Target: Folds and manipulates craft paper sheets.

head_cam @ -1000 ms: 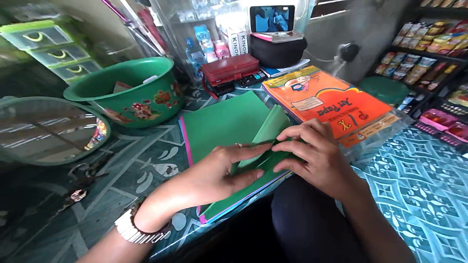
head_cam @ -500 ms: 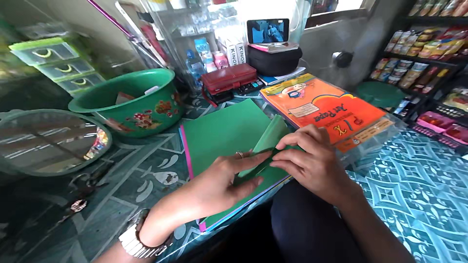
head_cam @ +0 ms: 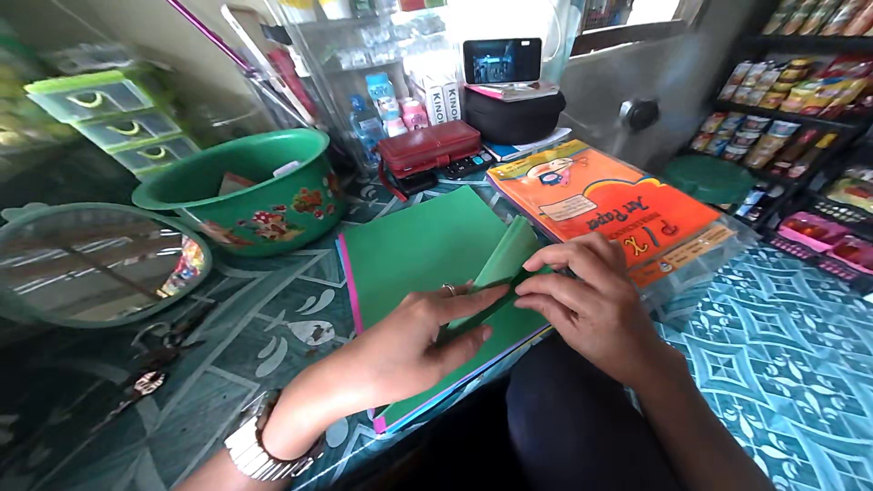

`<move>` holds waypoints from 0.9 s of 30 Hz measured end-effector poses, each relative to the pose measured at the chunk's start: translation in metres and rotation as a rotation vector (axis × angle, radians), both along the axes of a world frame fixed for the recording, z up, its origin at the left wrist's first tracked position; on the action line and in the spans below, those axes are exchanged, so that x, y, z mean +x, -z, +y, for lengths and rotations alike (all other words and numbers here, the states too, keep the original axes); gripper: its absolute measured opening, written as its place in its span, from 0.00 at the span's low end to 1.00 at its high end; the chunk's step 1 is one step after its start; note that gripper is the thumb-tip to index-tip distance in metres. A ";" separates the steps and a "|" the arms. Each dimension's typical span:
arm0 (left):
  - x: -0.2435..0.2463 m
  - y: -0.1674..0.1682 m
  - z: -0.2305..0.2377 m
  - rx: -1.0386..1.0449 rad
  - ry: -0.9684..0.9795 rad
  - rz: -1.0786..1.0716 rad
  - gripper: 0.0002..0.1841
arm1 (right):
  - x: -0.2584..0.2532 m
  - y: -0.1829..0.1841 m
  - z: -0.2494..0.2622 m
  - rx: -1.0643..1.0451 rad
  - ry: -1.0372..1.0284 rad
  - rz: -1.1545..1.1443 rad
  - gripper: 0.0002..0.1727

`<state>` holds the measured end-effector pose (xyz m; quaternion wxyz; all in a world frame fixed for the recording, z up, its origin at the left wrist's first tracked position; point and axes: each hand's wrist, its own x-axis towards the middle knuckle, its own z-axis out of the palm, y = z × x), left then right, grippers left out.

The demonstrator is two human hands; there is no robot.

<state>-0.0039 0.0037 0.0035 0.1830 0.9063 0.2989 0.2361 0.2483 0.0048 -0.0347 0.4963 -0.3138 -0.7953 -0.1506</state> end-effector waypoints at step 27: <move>0.000 0.000 0.002 0.023 0.049 0.047 0.34 | 0.006 0.003 -0.010 -0.194 -0.151 -0.256 0.14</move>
